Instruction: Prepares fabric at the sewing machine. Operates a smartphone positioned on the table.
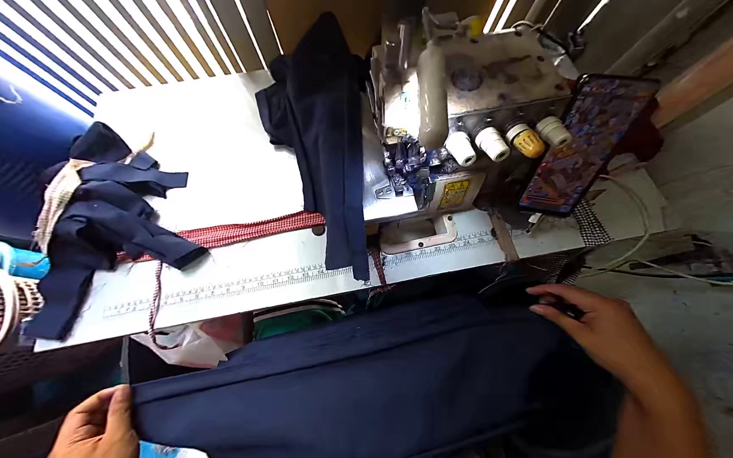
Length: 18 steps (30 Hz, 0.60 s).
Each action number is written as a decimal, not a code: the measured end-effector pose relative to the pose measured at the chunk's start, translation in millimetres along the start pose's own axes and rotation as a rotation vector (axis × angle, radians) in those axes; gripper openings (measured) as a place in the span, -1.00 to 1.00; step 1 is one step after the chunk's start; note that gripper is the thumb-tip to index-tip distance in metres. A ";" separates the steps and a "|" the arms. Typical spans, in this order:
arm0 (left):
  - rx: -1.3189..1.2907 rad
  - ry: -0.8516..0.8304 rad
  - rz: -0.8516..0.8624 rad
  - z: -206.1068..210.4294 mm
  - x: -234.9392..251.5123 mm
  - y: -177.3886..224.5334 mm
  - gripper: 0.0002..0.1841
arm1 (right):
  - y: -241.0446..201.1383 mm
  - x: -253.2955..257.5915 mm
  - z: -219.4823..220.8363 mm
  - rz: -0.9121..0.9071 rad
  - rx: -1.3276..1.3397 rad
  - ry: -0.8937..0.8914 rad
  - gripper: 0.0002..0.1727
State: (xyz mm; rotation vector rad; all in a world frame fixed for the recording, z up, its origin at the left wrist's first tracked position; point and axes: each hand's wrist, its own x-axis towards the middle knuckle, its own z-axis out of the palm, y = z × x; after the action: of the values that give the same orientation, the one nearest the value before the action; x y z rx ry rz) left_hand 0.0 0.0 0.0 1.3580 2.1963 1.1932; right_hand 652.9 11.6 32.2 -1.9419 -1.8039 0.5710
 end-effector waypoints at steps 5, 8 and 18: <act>0.204 -0.122 0.137 32.1 15.7 31.8 -0.59 | -8.9 9.4 11.8 0.146 -0.041 0.223 -0.64; 0.095 -0.255 0.367 64.3 24.1 81.0 -0.62 | -28.1 25.0 19.5 0.131 0.162 0.434 -0.57; -0.172 -0.350 0.912 205.8 -18.9 224.3 -0.24 | -13.0 108.8 -2.4 0.139 0.521 0.773 -0.59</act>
State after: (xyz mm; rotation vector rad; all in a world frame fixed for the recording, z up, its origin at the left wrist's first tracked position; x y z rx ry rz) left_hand 270.9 132.8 44.3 2.3631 1.1899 1.2103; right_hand 651.3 120.9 40.4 -1.6038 -0.9325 0.2329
